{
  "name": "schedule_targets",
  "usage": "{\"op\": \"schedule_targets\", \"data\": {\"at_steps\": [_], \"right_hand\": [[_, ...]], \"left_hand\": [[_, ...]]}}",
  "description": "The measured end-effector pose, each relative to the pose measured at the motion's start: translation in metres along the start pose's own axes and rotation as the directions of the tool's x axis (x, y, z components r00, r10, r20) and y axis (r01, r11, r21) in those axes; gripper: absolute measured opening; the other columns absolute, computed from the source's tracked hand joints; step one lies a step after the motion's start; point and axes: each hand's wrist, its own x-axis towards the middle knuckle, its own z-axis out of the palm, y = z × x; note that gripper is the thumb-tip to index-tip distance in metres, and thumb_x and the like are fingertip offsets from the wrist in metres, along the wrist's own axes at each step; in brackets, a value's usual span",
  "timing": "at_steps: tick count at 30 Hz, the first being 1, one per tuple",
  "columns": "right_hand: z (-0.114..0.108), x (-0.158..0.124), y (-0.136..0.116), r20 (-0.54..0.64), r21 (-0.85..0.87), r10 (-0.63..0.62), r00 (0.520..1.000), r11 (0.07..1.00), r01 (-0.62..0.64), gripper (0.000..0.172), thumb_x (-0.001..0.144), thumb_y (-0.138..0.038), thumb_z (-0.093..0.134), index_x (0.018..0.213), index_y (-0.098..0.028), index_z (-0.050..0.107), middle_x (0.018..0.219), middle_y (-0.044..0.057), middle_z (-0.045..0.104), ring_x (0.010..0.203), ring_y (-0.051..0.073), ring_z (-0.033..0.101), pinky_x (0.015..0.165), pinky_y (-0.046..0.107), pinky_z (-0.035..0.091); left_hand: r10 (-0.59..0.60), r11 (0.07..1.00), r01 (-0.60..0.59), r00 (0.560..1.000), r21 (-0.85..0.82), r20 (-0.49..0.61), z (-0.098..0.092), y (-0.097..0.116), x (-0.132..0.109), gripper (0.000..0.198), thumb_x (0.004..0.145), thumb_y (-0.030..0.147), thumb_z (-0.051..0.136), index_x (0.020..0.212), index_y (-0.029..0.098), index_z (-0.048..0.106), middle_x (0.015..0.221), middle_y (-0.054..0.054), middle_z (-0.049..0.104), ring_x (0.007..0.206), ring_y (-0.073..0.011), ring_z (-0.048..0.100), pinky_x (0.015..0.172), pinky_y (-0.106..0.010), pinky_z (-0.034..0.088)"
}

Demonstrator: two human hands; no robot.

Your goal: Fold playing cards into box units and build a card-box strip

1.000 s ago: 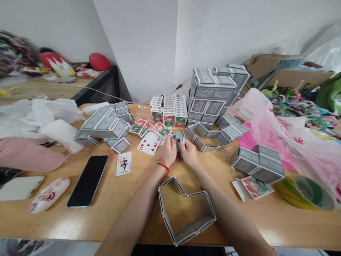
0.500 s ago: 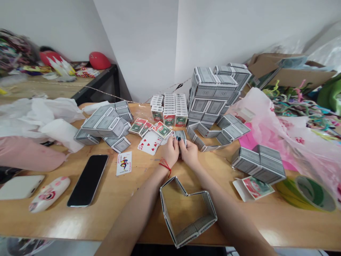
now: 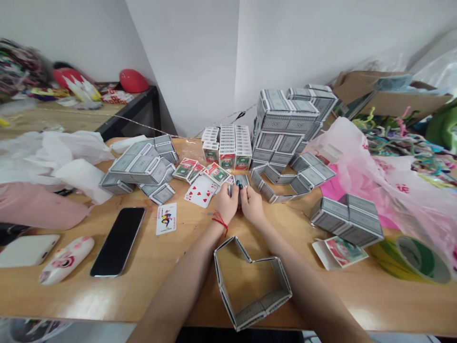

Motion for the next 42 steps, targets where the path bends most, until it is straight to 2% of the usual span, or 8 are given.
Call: {"op": "schedule_targets", "data": {"at_steps": [3, 10, 18, 23, 27, 34, 38, 42], "right_hand": [[0.0, -0.001, -0.001, -0.006, -0.025, -0.002, 1.0, 1.0, 0.002, 0.042, 0.084, -0.052, 0.035, 0.059, -0.02, 0.044, 0.046, -0.001, 0.048, 0.042, 0.01, 0.042, 0.043, 0.021, 0.031], [-0.004, 0.0, -0.011, 0.122, 0.168, 0.147, 0.982, 0.972, -0.166, 0.051, 0.082, -0.06, 0.033, 0.054, -0.019, 0.044, 0.032, -0.004, 0.041, 0.028, 0.01, 0.04, 0.031, 0.021, 0.03], [-0.004, 0.0, -0.015, 0.125, 0.242, 0.162, 0.979, 0.952, -0.188, 0.054, 0.078, -0.066, 0.034, 0.05, -0.019, 0.042, 0.031, -0.004, 0.039, 0.028, 0.009, 0.037, 0.031, 0.021, 0.03], [-0.004, 0.0, -0.009, 0.097, 0.224, 0.121, 0.988, 0.965, -0.14, 0.053, 0.079, -0.064, 0.034, 0.053, -0.019, 0.044, 0.034, -0.003, 0.042, 0.031, 0.009, 0.038, 0.032, 0.021, 0.028], [-0.004, 0.0, -0.004, 0.13, 0.191, 0.101, 0.986, 0.974, -0.125, 0.051, 0.08, -0.062, 0.035, 0.055, -0.019, 0.044, 0.037, -0.003, 0.044, 0.034, 0.009, 0.04, 0.034, 0.02, 0.03], [-0.004, 0.002, 0.002, 0.047, -0.019, -0.001, 0.999, 1.0, 0.002, 0.052, 0.081, -0.055, 0.039, 0.045, -0.018, 0.039, 0.037, -0.003, 0.041, 0.037, 0.007, 0.034, 0.038, 0.02, 0.023], [-0.005, 0.004, 0.002, 0.04, -0.01, 0.042, 0.998, 0.999, -0.042, 0.054, 0.082, -0.056, 0.036, 0.043, -0.018, 0.038, 0.035, -0.002, 0.039, 0.036, 0.007, 0.033, 0.037, 0.02, 0.023], [-0.005, 0.003, 0.001, 0.07, 0.065, 0.132, 0.989, 0.988, -0.137, 0.058, 0.082, -0.059, 0.034, 0.042, -0.018, 0.042, 0.035, 0.0, 0.043, 0.034, 0.008, 0.038, 0.035, 0.021, 0.028]], "left_hand": [[0.014, 0.998, -0.013, 1.0, 0.066, -0.018, 0.001, 0.0, 0.0, 0.027, 0.084, 0.038, 0.042, 0.066, 0.019, 0.045, 0.058, -0.001, 0.052, 0.054, -0.0133, 0.049, 0.051, -0.024, 0.029], [0.093, 0.981, -0.089, 0.995, 0.175, -0.019, 0.002, -0.003, -0.002, 0.031, 0.085, 0.041, 0.04, 0.064, 0.018, 0.048, 0.057, -0.002, 0.052, 0.053, -0.0131, 0.048, 0.05, -0.024, 0.025], [0.135, 0.982, -0.122, 0.988, 0.148, -0.081, -0.002, 0.0, -0.005, 0.04, 0.084, 0.044, 0.041, 0.055, 0.018, 0.047, 0.05, 0.0, 0.049, 0.047, -0.0094, 0.04, 0.049, -0.024, 0.023], [0.15, 0.986, -0.146, 0.988, 0.086, -0.047, -0.004, -0.001, -0.005, 0.043, 0.085, 0.044, 0.039, 0.054, 0.017, 0.049, 0.048, 0.0, 0.048, 0.045, -0.0084, 0.039, 0.048, -0.023, 0.024], [0.11, 0.992, -0.108, 0.993, 0.065, -0.035, -0.003, -0.004, -0.004, 0.042, 0.087, 0.042, 0.035, 0.058, 0.017, 0.052, 0.051, -0.001, 0.051, 0.048, -0.0103, 0.043, 0.049, -0.024, 0.026], [0.095, 0.993, -0.095, 0.996, 0.066, 0.003, 0.0, -0.008, -0.001, 0.038, 0.09, 0.037, 0.03, 0.065, 0.018, 0.053, 0.062, -0.005, 0.058, 0.057, -0.015, 0.053, 0.054, -0.026, 0.032], [0.095, 0.991, -0.094, 0.996, 0.097, -0.002, 0.0, -0.005, -0.002, 0.036, 0.09, 0.035, 0.031, 0.066, 0.018, 0.052, 0.061, -0.006, 0.058, 0.057, -0.0156, 0.053, 0.053, -0.026, 0.031], [0.108, 0.992, -0.108, 0.994, 0.058, 0.005, -0.001, -0.002, -0.002, 0.036, 0.089, 0.035, 0.031, 0.065, 0.018, 0.052, 0.061, -0.005, 0.058, 0.057, -0.0146, 0.052, 0.053, -0.026, 0.031]]}}
